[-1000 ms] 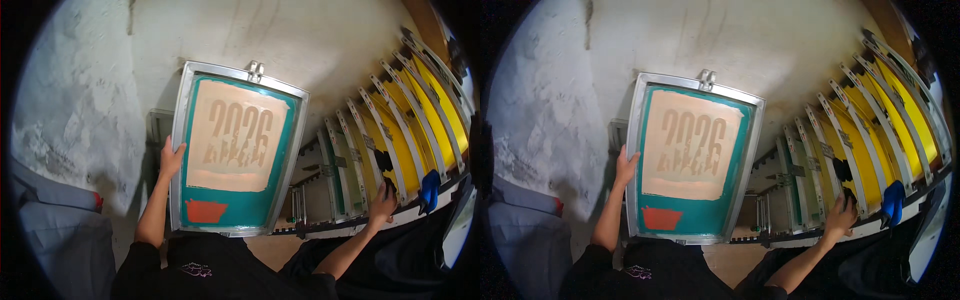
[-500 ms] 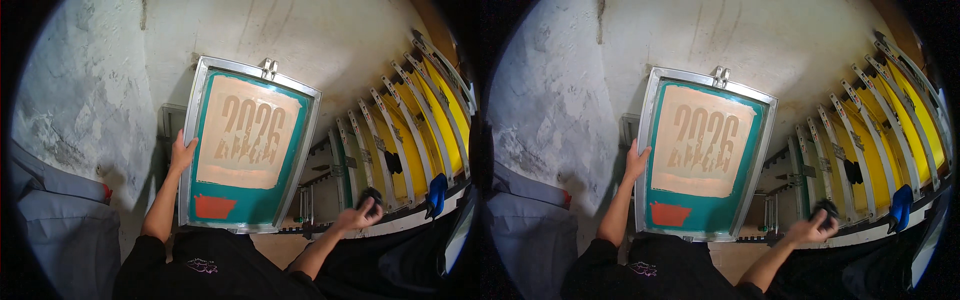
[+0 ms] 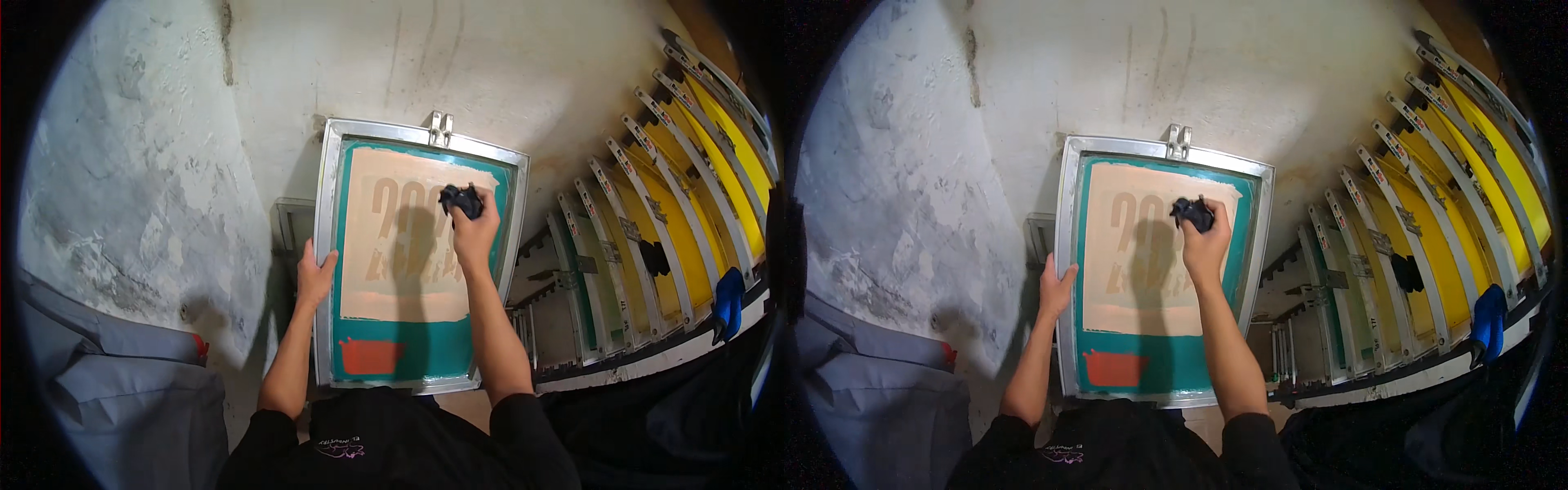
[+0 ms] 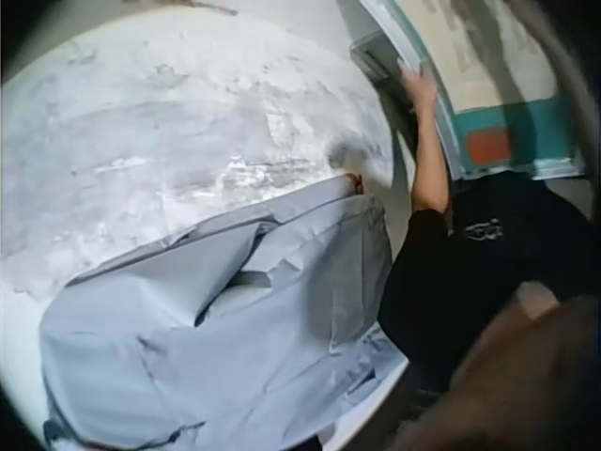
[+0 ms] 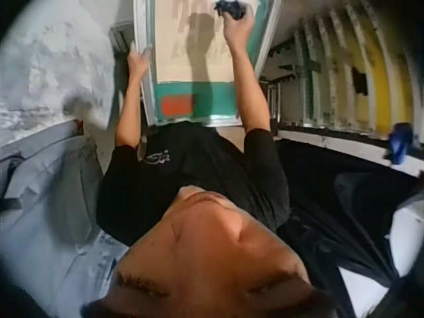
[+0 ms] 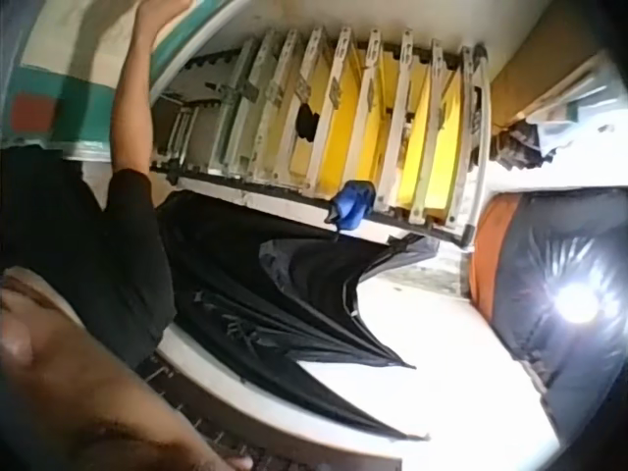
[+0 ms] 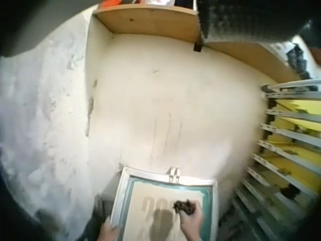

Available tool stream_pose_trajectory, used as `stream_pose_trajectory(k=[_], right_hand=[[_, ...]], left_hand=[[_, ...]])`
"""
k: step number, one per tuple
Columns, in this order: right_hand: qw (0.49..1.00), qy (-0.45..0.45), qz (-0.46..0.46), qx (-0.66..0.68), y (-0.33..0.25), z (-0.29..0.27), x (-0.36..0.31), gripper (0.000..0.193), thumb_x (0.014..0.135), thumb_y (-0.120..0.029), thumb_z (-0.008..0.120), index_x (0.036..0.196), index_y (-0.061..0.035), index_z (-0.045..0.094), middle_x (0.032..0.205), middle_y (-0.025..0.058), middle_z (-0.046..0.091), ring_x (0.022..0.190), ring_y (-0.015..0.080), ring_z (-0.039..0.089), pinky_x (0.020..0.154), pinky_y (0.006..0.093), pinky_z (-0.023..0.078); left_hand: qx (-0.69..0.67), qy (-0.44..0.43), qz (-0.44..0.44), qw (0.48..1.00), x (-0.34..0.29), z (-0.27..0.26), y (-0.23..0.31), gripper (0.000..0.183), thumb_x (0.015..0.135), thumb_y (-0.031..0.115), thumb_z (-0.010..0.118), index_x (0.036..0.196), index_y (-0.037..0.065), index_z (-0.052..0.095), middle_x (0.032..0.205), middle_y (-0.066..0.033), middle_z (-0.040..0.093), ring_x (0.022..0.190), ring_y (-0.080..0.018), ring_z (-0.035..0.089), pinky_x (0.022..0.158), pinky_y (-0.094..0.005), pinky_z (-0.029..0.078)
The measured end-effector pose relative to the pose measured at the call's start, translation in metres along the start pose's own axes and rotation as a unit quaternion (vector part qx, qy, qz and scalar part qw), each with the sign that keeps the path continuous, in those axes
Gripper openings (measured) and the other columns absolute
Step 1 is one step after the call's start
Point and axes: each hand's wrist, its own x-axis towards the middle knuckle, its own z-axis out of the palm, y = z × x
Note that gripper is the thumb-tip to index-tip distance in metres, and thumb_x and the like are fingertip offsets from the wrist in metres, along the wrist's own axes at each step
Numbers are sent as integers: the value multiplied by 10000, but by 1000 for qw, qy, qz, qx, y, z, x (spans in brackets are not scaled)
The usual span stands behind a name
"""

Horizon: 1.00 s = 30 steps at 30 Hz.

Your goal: Select a screen from the storage rack and wipe its surface clean with a cloth.

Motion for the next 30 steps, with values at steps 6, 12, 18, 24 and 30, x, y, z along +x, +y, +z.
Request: stream_pose_trajectory(k=[6,12,18,24,30], right_hand=[[983,-21,-55,-176,18,49,51,279,816,12,718,1064,-24,596,959,202,686,923,425,669,836,467,530],[969,-24,-36,-242,35,58,64,387,820,-33,755,1156,-12,564,1036,265,698,985,455,684,858,488,535],[979,-20,-21,-199,46,53,70,385,835,-46,752,1168,-7,563,1049,284,701,983,460,695,836,482,547],[981,-7,-46,-191,42,56,71,347,807,-3,740,1107,-21,567,1023,238,682,982,459,659,836,495,526],[972,18,-48,-229,33,63,69,306,759,53,703,1008,-40,553,952,204,664,919,441,640,798,502,510]], left_hand=[[-12,7,-2,1000,-1,1,0,486,931,201,718,1340,-4,552,1111,-207,743,1030,-298,733,916,-397,547],[-10,-22,-14,1000,11,-6,-3,494,912,261,756,1286,-10,578,1081,-171,744,1006,-250,708,904,-377,536],[-74,-120,-22,990,74,-12,-6,461,935,395,740,1130,-21,698,1039,-97,731,959,-158,653,881,-336,517],[-429,-242,-214,843,152,1,4,489,988,452,642,1239,34,682,1095,-93,746,949,-199,719,848,-352,578],[-472,-267,-195,817,212,19,25,569,973,512,617,1268,30,679,1136,-139,754,989,-273,741,924,-419,595]])
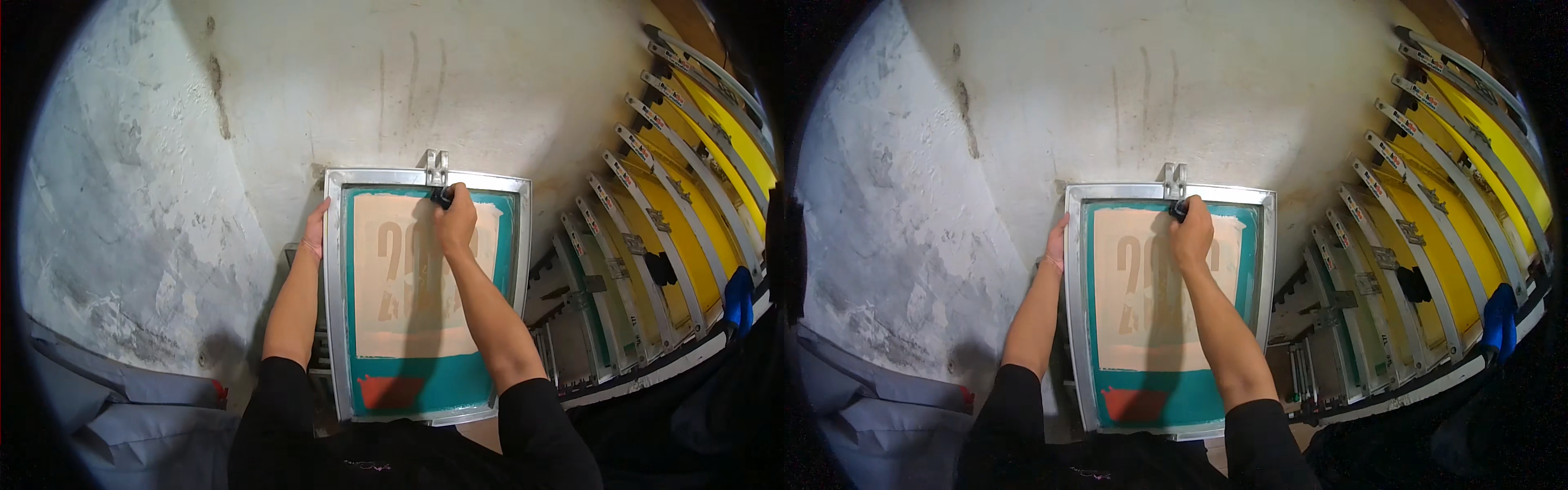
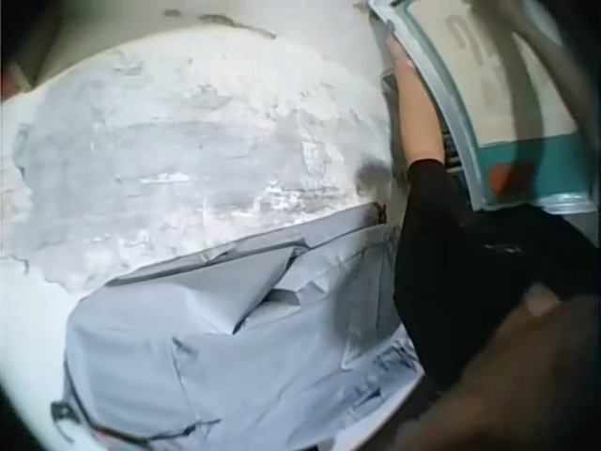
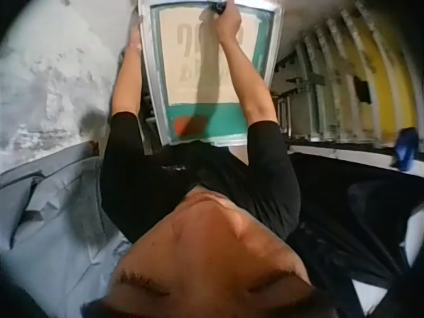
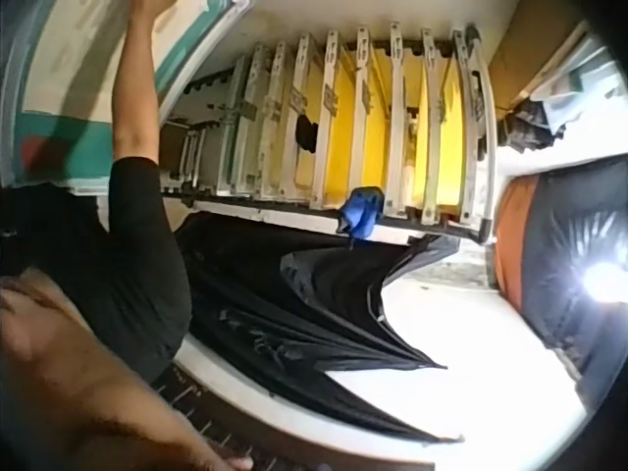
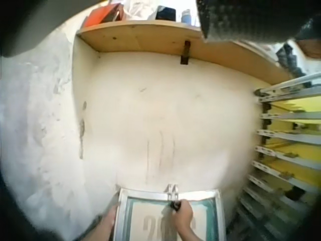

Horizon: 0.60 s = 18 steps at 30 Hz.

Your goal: Select a screen from the storage rack and wipe its surface clean with a cloth.

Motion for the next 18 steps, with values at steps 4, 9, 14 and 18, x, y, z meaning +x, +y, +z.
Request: stream_pose_trajectory(k=[4,9,14,18], right_hand=[[999,0,2,-43,-4,5,1,298,754,23,715,998,-64,567,948,164,653,942,399,618,798,500,498],[998,-15,11,-59,-10,23,-13,353,749,-12,750,1071,-65,616,1007,143,676,1013,384,606,845,492,509],[998,-1,-56,-31,-20,42,-27,484,721,-4,739,1195,-51,653,1148,145,653,1074,383,579,945,465,506],[1000,8,-14,-24,-24,41,-26,507,704,49,681,1196,-74,666,1170,134,608,1111,378,568,936,458,510]], left_hand=[[-65,-9,12,998,23,12,15,636,949,572,626,1278,31,677,1150,-160,750,989,-308,740,929,-432,594],[-65,-21,26,997,34,3,15,571,933,474,648,1287,27,664,1152,-170,747,982,-318,742,911,-441,603],[-45,-7,0,999,31,-11,10,445,893,272,636,1256,17,668,1094,-161,754,925,-314,752,855,-445,621],[-46,-25,-4,999,24,-6,13,441,865,229,616,1237,-2,665,1067,-169,753,903,-313,753,841,-446,625]])
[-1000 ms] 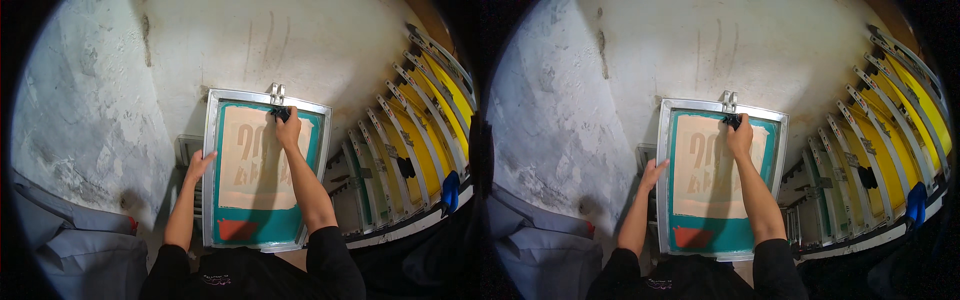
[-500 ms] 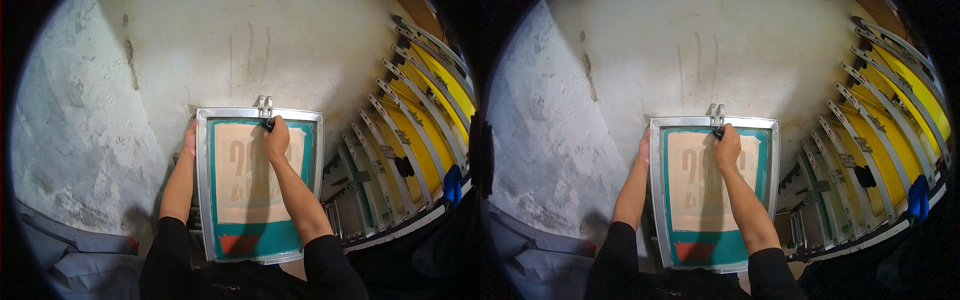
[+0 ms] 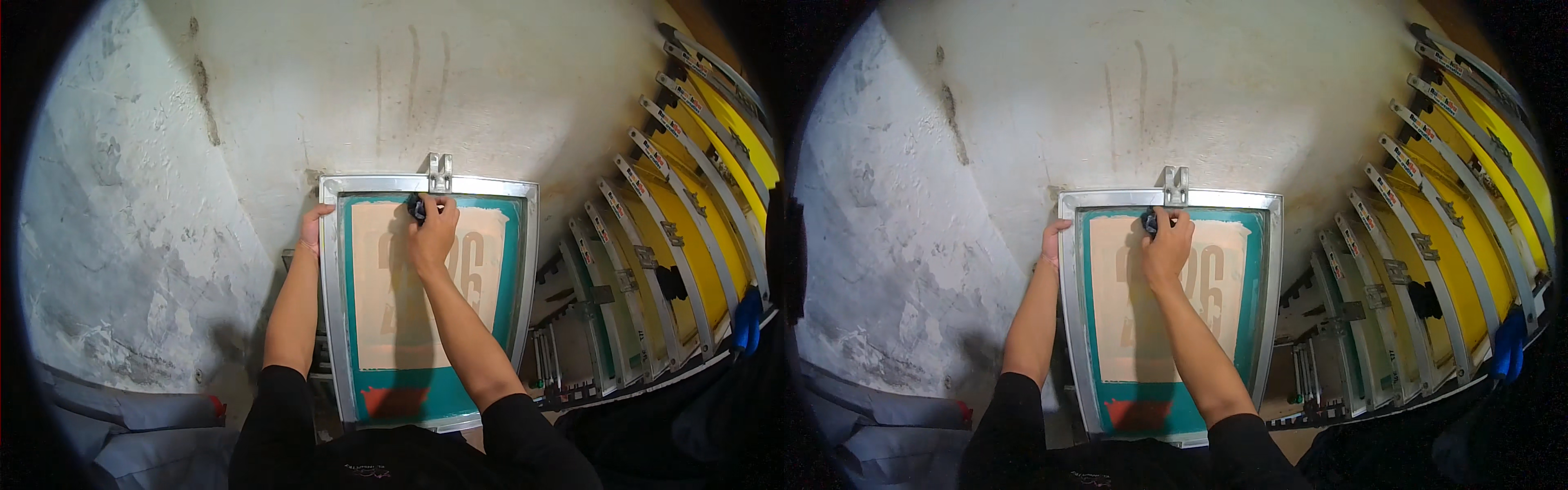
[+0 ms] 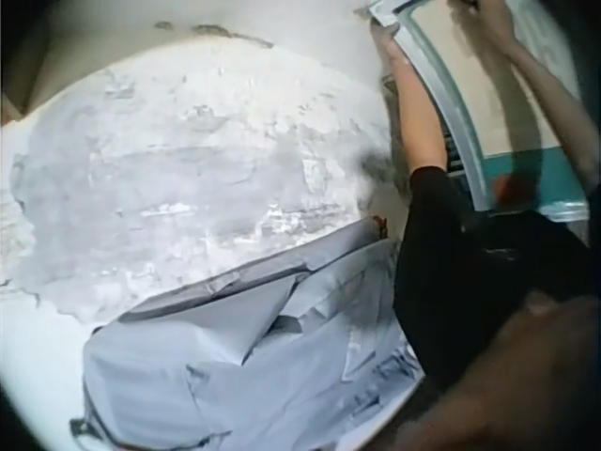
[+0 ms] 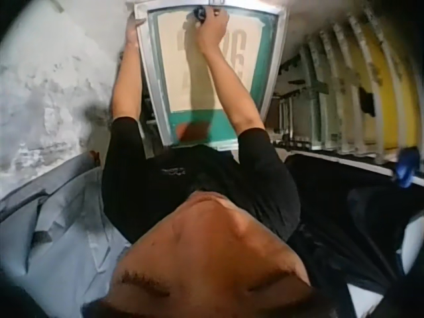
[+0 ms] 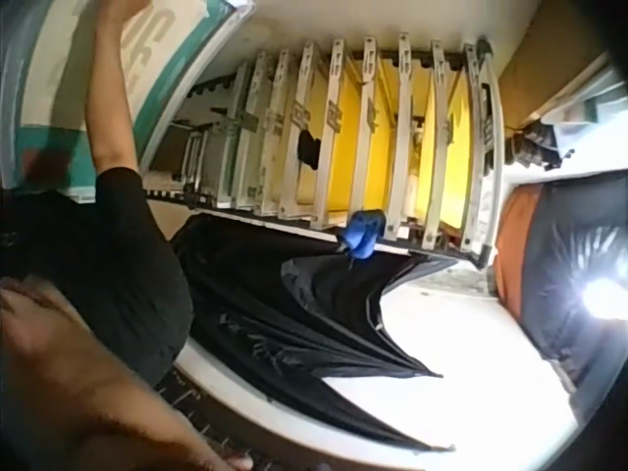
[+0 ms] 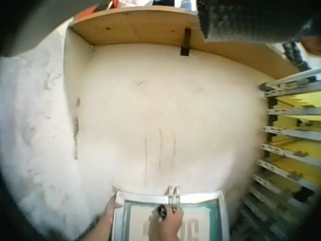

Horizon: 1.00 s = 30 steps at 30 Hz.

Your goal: Select a screen from the storage rack and wipe its surface clean with a cloth.

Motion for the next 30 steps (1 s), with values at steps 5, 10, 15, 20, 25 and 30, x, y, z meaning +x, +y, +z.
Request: stream_pose_trajectory(k=[5,10,15,20,25,30], right_hand=[[998,24,17,54,8,-4,13,514,700,86,650,1184,-84,672,1138,133,604,1114,366,573,926,465,508],[999,7,-34,20,10,-3,9,521,696,54,711,1206,-35,650,1188,137,602,1114,359,578,937,451,512],[998,-34,-42,-28,1,-1,-3,560,718,-47,768,1263,-19,641,1316,120,621,1140,354,552,1002,467,465],[993,-74,-41,-77,-24,14,-12,658,687,-106,825,1312,-41,632,1383,117,624,1150,346,546,991,468,455],[992,-107,-55,-35,-60,33,-25,593,708,-61,796,1282,-50,648,1380,113,645,1114,347,567,962,474,467],[989,-107,-90,-45,-45,16,-20,544,708,-65,788,1239,-33,673,1355,103,661,1078,335,576,907,464,464]], left_hand=[[-13,-3,-1,1000,-3,7,0,496,832,223,607,1265,-14,654,1088,-192,751,903,-337,755,831,-466,637],[-28,2,-6,1000,-1,5,-3,518,820,240,613,1274,-7,656,1087,-194,752,901,-342,754,829,-461,638],[-15,-6,-10,1000,-4,7,-3,493,841,220,622,1268,-25,635,1081,-197,743,899,-333,751,847,-449,629],[-16,-4,-11,1000,-6,12,-1,482,846,231,613,1255,-23,641,1023,-182,753,795,-303,757,712,-426,652],[-1,-3,-6,1000,-8,14,1,485,843,236,607,1249,-27,644,1014,-179,753,783,-299,755,699,-436,652],[-1,-5,-2,1000,-5,10,-1,478,834,223,604,1235,-32,653,1010,-178,752,776,-305,753,703,-428,652]])
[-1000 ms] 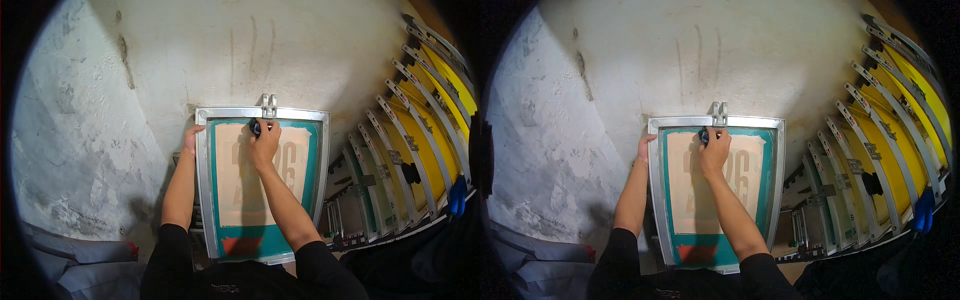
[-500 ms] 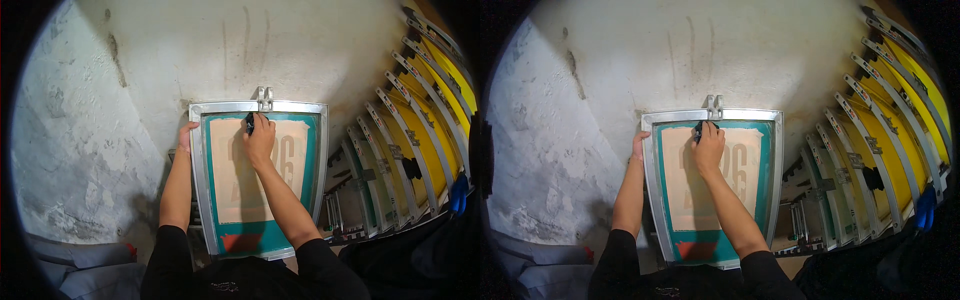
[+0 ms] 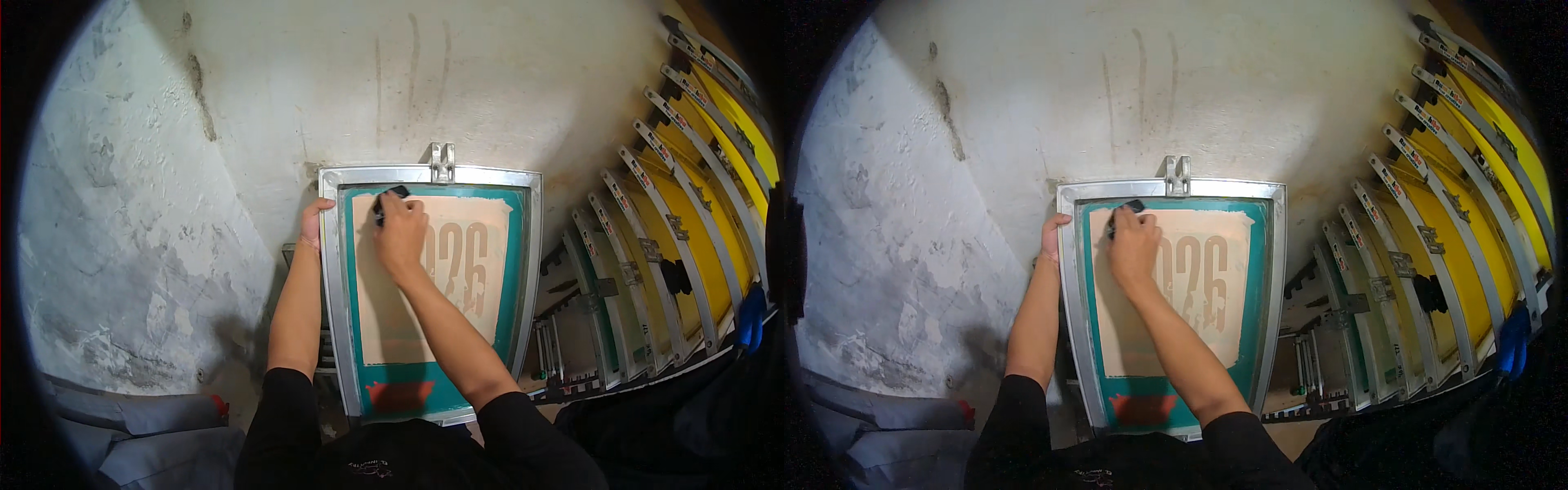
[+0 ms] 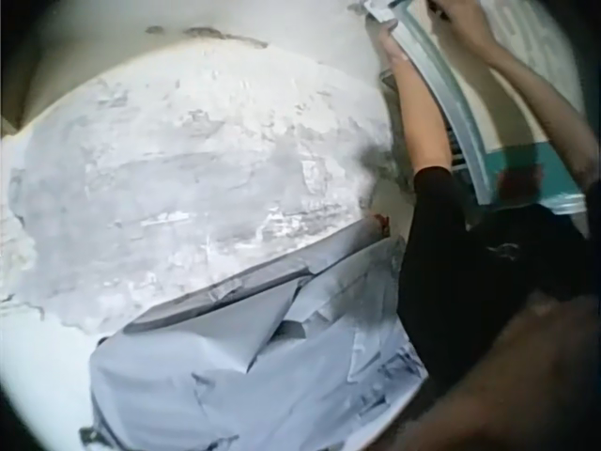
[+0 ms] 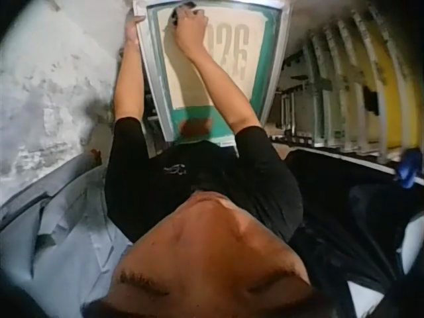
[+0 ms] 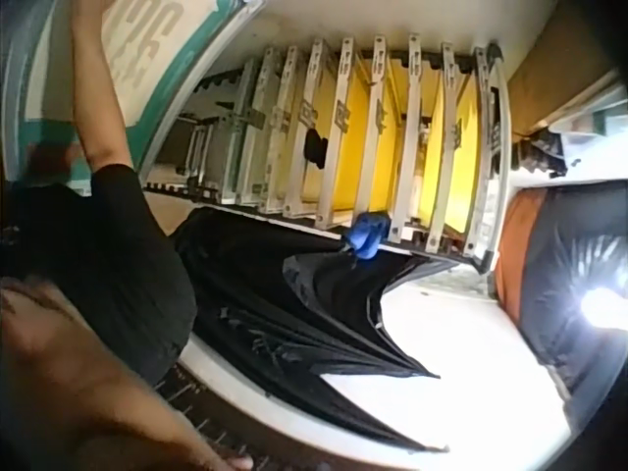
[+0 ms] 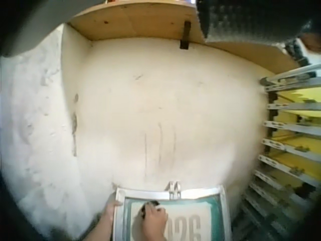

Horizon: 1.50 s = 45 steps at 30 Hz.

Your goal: Select a screen from the storage rack and wipe its surface clean with a cloth.

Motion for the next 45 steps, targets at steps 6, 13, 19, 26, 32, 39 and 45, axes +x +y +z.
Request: stream_pose_trajectory(k=[6,13,19,26,32,39,45], right_hand=[[999,7,31,-13,17,-7,3,591,695,-48,794,1273,-47,672,1339,94,669,1097,335,570,954,459,473],[1000,-4,-4,4,-2,7,7,547,664,-19,788,1204,-66,713,1294,90,692,1053,342,584,954,440,490],[999,38,-24,28,29,-21,14,473,677,-31,791,1136,-123,719,1152,38,697,1016,332,565,906,458,482],[996,34,-37,-74,45,-26,12,415,761,-55,749,1172,-95,714,1226,47,703,1010,346,580,911,412,501],[998,-13,-39,-38,50,-33,19,414,790,-16,715,1199,-83,697,1186,92,707,980,368,600,883,449,518],[998,-21,-43,-41,45,-31,16,513,800,10,696,1305,-74,660,1067,135,722,909,368,609,828,458,522],[1000,-10,-19,-11,3,-7,2,457,830,-56,702,1283,-99,660,1022,158,734,845,364,633,753,496,526]], left_hand=[[-46,-53,-18,997,0,-1,-1,545,818,213,604,1299,-40,618,1082,-212,743,860,-338,759,772,-453,653],[-38,-58,-39,997,-4,8,2,543,817,216,602,1298,-35,619,1089,-214,741,861,-335,760,761,-448,656],[-52,-24,-21,998,-2,5,0,519,818,217,595,1274,-30,631,1050,-205,745,831,-332,759,722,-453,659],[-26,9,-10,1000,2,1,-3,433,837,216,619,1192,-27,667,965,-169,756,758,-283,755,698,-412,649],[-40,-53,-16,998,1,3,-1,454,839,198,611,1215,-52,658,1050,-191,754,858,-296,762,799,-423,643],[-44,-48,-24,998,-2,9,0,511,822,190,594,1272,-48,629,1095,-210,743,885,-319,762,813,-444,646],[-28,-23,-30,999,-1,7,-1,482,835,220,603,1224,-60,656,1036,-195,757,831,-299,762,754,-414,648]])
